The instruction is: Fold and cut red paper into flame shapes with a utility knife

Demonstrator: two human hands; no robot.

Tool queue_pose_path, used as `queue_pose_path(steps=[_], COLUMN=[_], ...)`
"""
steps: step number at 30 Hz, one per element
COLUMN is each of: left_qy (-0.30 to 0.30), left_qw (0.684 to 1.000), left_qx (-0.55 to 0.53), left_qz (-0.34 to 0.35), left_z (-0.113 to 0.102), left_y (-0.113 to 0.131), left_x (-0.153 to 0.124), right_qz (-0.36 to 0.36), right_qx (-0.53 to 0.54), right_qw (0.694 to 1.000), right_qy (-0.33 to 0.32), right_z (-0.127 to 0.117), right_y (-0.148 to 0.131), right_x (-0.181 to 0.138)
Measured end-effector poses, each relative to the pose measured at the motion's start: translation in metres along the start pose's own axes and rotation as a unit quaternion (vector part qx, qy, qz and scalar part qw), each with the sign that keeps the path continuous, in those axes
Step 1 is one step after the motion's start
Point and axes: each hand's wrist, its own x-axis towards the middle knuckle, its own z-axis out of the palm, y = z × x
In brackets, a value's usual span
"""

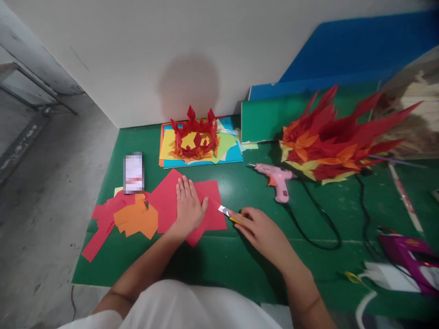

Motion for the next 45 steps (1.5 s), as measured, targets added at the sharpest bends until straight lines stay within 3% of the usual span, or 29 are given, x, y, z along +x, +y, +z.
queue_pose_path(steps=[21,33,45], left_qy=[0.004,0.016,-0.003], left_qw=[1.0,1.0,1.0], left_qx=[0.009,0.0,0.016], left_qz=[0.008,0.011,0.011], left_z=[0.001,0.006,-0.001], left_y=[-0.001,-0.002,0.0], left_x=[-0.002,-0.003,-0.002], right_qz=[0.039,0.022,-0.003], right_qx=[-0.04,-0.064,-0.057], right_qw=[0.998,0.997,0.998], right_qy=[0.019,0.033,0.016], right_z=[-0.004,-0.006,-0.007], right_y=[0.002,0.011,0.016], right_x=[-0.008,-0.011,0.011])
